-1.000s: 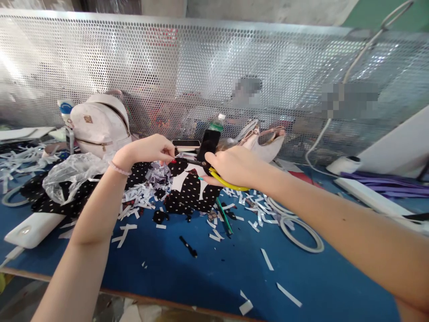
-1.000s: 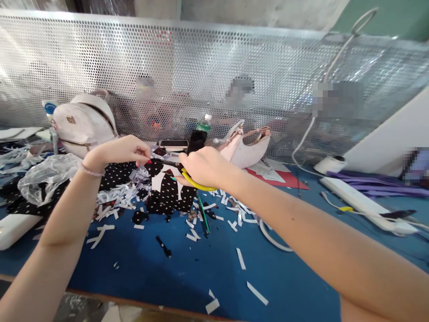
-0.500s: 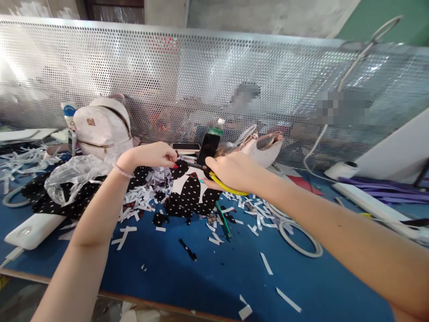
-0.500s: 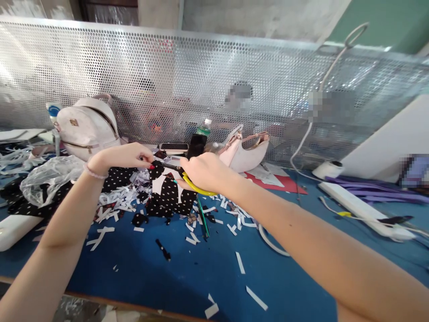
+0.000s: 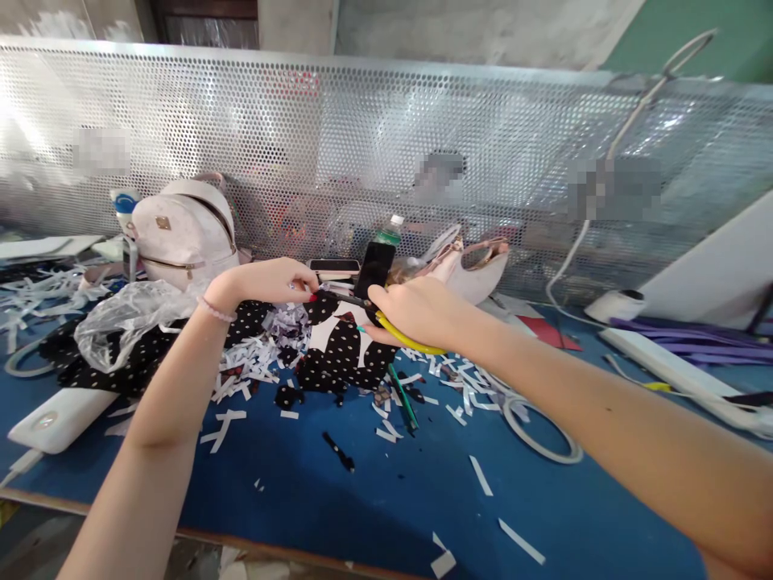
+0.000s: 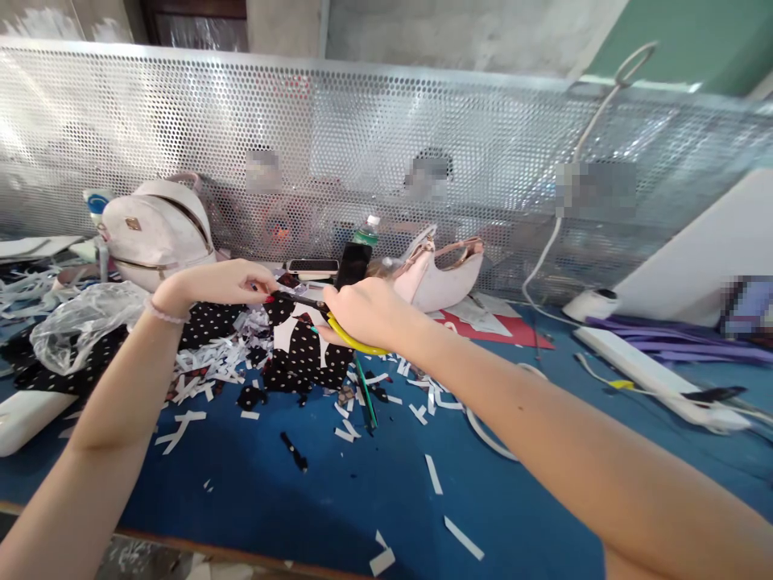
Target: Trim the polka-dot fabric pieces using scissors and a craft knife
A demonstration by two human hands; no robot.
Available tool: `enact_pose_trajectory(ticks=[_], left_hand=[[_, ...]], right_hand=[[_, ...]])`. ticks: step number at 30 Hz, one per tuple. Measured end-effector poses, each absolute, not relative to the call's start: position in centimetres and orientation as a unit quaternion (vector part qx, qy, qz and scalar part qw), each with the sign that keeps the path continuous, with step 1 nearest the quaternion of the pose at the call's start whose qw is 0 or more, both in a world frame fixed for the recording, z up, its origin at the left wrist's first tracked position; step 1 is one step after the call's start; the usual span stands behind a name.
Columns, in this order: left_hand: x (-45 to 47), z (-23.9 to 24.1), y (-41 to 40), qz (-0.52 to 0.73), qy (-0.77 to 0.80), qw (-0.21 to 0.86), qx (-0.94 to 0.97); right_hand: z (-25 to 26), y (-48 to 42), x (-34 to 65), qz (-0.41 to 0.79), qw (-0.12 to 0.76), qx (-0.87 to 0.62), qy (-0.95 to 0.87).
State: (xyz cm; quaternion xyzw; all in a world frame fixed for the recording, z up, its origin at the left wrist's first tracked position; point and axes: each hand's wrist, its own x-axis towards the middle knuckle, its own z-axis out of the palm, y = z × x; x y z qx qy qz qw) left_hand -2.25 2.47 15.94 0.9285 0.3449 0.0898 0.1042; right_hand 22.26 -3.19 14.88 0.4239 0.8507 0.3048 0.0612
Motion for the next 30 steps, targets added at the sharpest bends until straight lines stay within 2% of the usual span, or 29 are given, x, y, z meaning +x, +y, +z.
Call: enact_pose_trajectory(ticks=[4, 12, 20, 30], left_hand=[[-2.1, 15.9, 2.5, 0.126, 0.338, 0.128, 0.924], [-1.7, 15.5, 2.9, 0.186, 0.288, 0.098, 0.934], [-1.6, 15.7, 2.8, 0.162, 0.305, 0.06, 0.936], [-2.2, 15.2, 3.5, 0.175, 0.303, 0.088, 0.933]], right_hand=[[15.0, -3.0, 22.3, 0.294, 0.07, 0.432, 0.85], [14.9, -2.7, 22.3, 0.269, 0.077, 0.431, 0.858], [15.3, -3.2, 22.2, 0.282, 0.086, 0.435, 0.851], [16.5, -3.8, 22.0, 0.3, 0.115, 0.444, 0.836]])
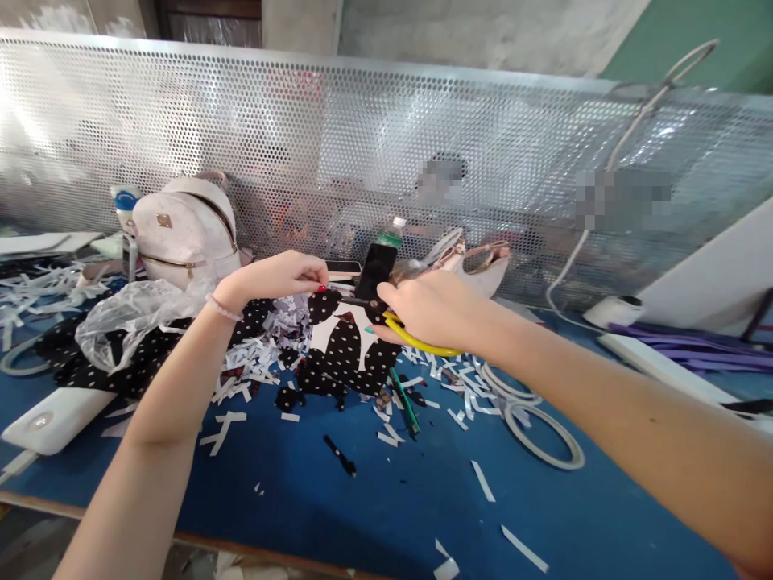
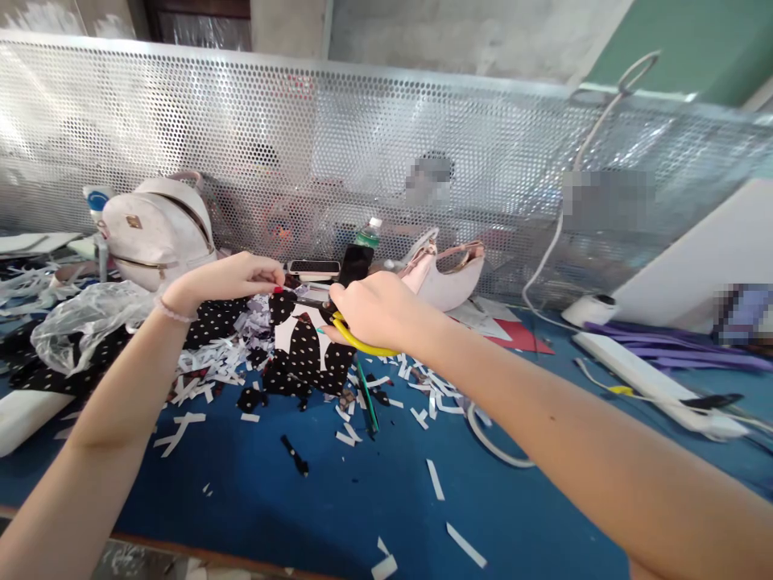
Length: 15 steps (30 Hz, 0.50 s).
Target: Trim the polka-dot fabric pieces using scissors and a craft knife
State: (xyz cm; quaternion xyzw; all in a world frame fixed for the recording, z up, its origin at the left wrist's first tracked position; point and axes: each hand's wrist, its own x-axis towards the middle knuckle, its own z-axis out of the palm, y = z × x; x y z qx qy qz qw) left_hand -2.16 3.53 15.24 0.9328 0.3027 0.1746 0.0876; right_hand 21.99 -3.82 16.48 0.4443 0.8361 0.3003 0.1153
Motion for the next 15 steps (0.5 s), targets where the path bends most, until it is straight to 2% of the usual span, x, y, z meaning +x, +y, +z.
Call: enact_pose_trajectory(ticks=[7, 15], left_hand=[[-2.04, 15.29, 3.33, 0.175, 0.302, 0.102, 0.932], [-1.74, 15.47, 3.15, 0.175, 0.296, 0.098, 0.934]], right_hand=[[16.29, -3.4, 21.5, 0.277, 0.1, 0.448, 0.844], [16.42, -3.26, 21.05, 0.294, 0.135, 0.429, 0.844]])
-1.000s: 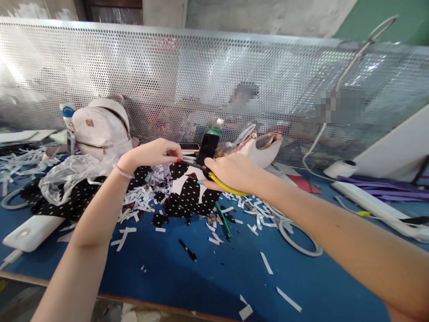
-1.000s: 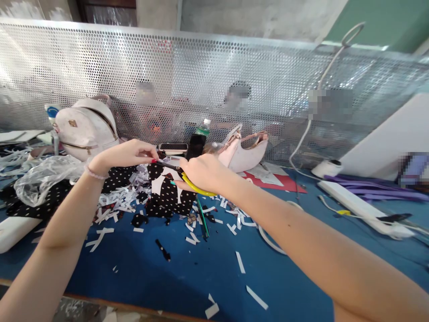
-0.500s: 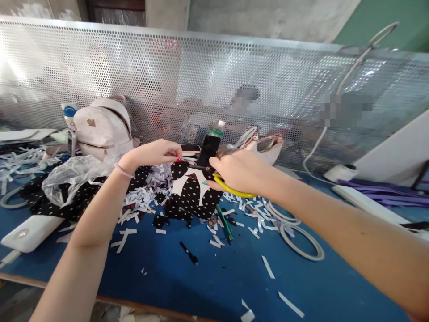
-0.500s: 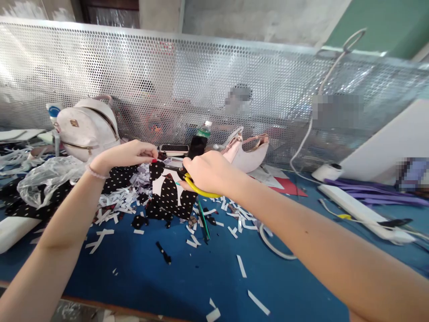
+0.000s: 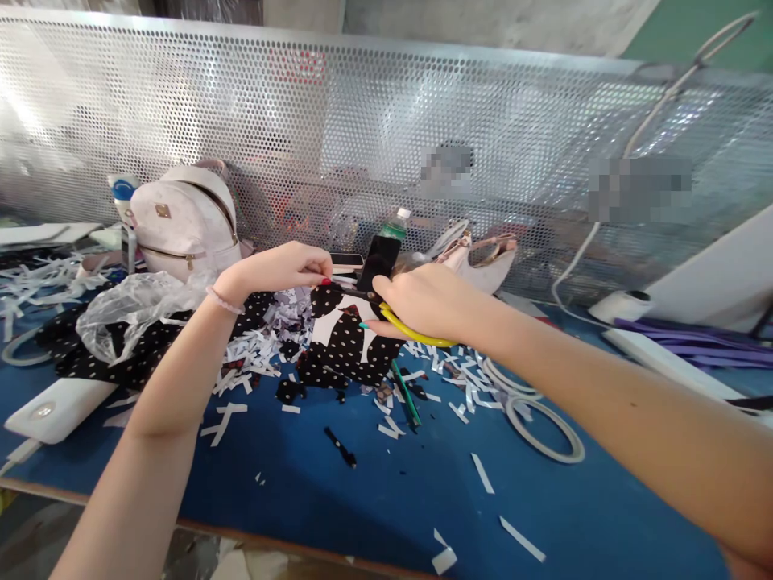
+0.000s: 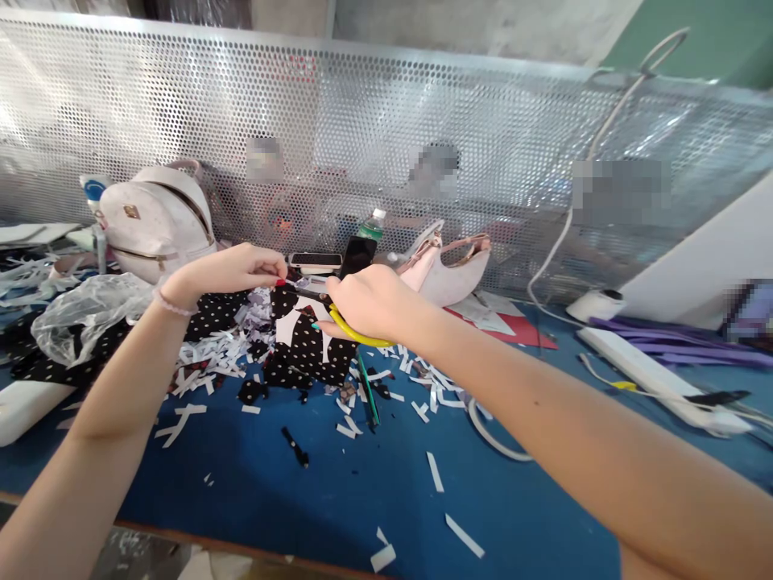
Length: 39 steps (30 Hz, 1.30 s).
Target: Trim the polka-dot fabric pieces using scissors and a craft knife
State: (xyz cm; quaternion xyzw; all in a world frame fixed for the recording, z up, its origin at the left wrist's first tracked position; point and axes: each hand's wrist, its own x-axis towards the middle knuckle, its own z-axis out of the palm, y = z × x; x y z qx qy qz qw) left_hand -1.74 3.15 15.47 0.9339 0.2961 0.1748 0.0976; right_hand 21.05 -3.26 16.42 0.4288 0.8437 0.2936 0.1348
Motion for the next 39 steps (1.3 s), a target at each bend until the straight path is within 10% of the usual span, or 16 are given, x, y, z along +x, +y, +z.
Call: enact_pose_trajectory(ticks=[39], left_hand=[[-1.9, 16.0, 2.5, 0.201, 0.298, 0.092, 0.929]], right_hand=[[16.4, -2.6, 19.9, 0.306, 0.119, 0.405, 0.853]])
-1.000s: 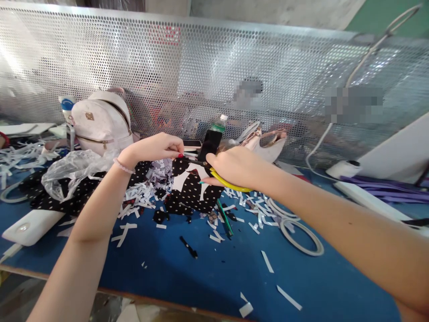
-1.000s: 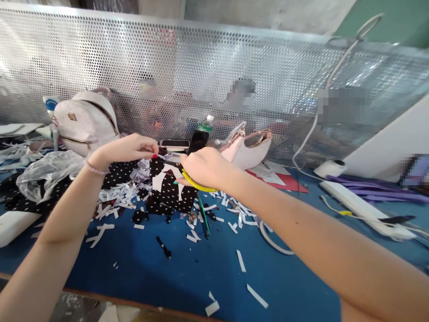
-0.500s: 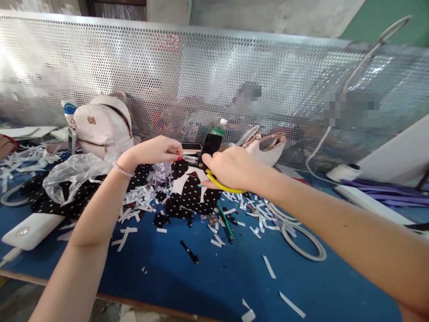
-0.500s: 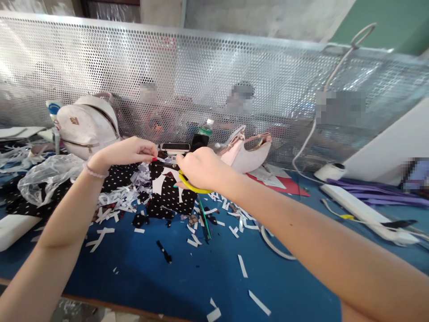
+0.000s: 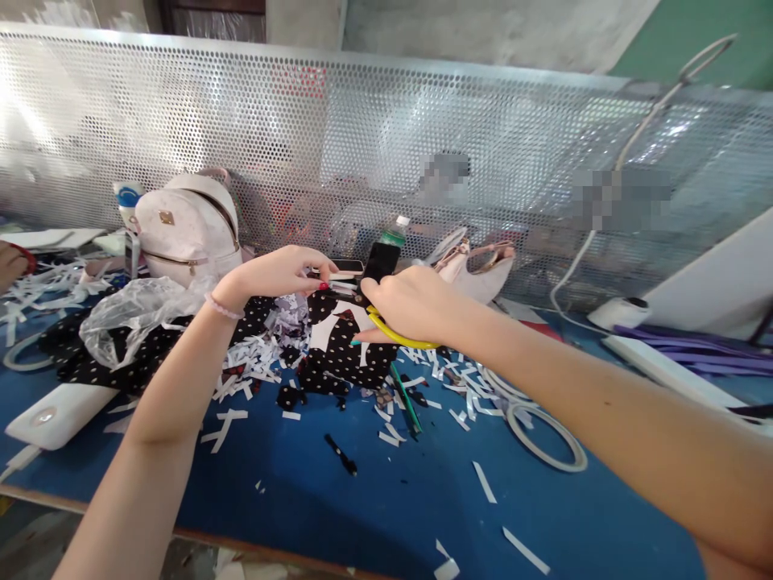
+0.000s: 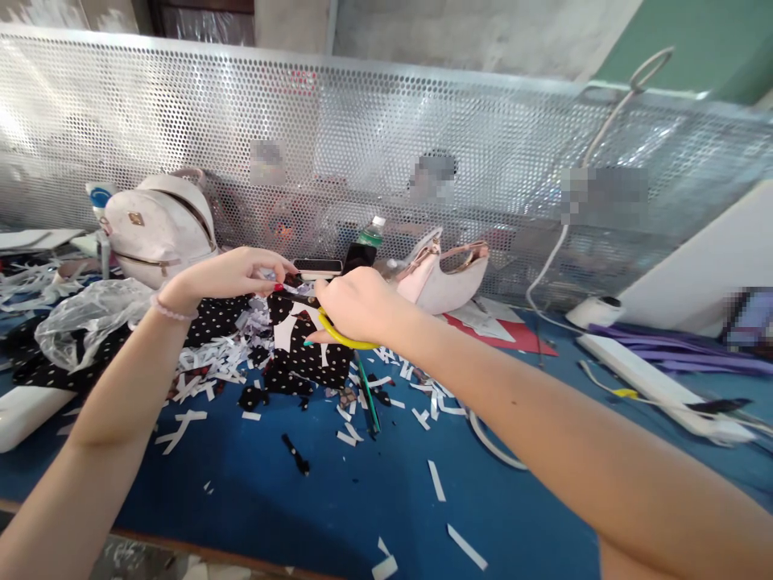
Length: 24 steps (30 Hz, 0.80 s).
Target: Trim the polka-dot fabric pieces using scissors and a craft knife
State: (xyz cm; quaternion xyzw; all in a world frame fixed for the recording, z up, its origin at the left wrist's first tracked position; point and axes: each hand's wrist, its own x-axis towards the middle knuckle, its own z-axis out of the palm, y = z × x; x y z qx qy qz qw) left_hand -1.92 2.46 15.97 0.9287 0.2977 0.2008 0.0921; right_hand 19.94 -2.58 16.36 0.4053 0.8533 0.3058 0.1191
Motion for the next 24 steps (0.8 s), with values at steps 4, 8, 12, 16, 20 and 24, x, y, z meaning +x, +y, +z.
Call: enact_pose_trajectory(ticks=[4, 8, 12, 16, 20, 24], left_hand=[[-2.04, 15.95, 2.58, 0.201, 0.296, 0.091, 0.929], [-1.99, 15.97, 2.49, 0.201, 0.298, 0.101, 0.928], [-1.86, 16.03, 2.27, 0.2, 0.305, 0.109, 0.925], [-1.76, 16.05, 2.21, 0.201, 0.308, 0.107, 0.924], [-1.8, 16.04, 2.25, 0.199, 0.315, 0.117, 0.921], [-1.94, 16.09, 2.17, 0.198, 0.318, 0.146, 0.916]], right_hand=[[16.44, -2.43, 19.76, 0.3, 0.108, 0.405, 0.857], [16.7, -2.62, 19.76, 0.295, 0.122, 0.41, 0.855], [16.79, -2.93, 19.68, 0.291, 0.138, 0.412, 0.853], [16.59, -2.97, 19.44, 0.303, 0.12, 0.411, 0.852], [16.57, -2.74, 19.17, 0.3, 0.117, 0.42, 0.848], [16.58, -2.48, 19.28, 0.295, 0.121, 0.42, 0.849]])
